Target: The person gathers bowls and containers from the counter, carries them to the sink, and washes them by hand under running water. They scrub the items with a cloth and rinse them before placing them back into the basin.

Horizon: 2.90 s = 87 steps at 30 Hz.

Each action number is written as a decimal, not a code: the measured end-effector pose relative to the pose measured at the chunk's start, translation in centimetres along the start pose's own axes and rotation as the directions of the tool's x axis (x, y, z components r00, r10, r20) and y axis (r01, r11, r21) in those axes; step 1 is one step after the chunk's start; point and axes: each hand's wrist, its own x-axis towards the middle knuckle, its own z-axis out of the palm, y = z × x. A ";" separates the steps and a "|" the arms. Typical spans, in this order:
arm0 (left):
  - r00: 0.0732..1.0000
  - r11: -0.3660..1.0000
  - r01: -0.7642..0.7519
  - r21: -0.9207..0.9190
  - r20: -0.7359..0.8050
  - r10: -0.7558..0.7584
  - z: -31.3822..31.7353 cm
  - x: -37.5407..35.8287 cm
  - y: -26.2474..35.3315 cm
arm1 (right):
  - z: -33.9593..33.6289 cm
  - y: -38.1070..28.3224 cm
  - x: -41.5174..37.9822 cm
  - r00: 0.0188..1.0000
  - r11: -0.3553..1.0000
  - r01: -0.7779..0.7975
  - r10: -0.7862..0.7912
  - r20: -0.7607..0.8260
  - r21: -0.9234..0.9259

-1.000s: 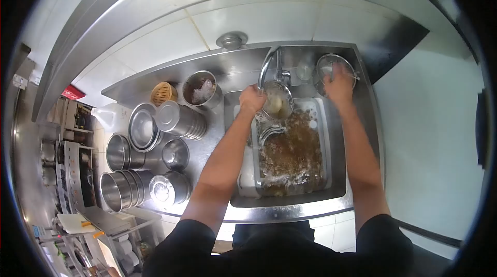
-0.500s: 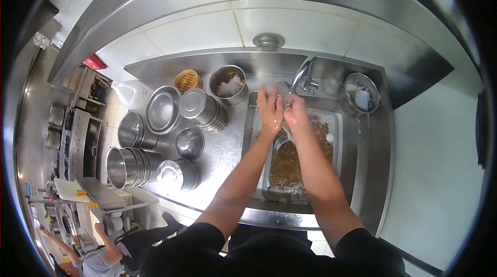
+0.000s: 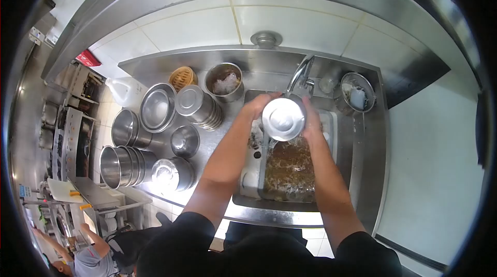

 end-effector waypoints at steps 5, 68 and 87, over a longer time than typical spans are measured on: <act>0.970 0.957 0.184 0.226 -0.200 -0.139 1.1 -1.0 -0.5 | 2.9 0.7 -3.5 0.726 -0.066 0.495 -0.517 0.454 -0.867; 0.836 0.134 0.046 0.990 -0.112 0.537 4.9 -0.2 -2.0 | 0.2 -5.3 0.4 0.775 0.108 -0.221 0.623 -0.107 -0.969; 0.838 0.235 0.157 0.959 -0.255 0.483 4.5 -0.8 -2.2 | 0.3 -4.5 0.8 0.781 0.149 -0.200 0.621 -0.066 -0.968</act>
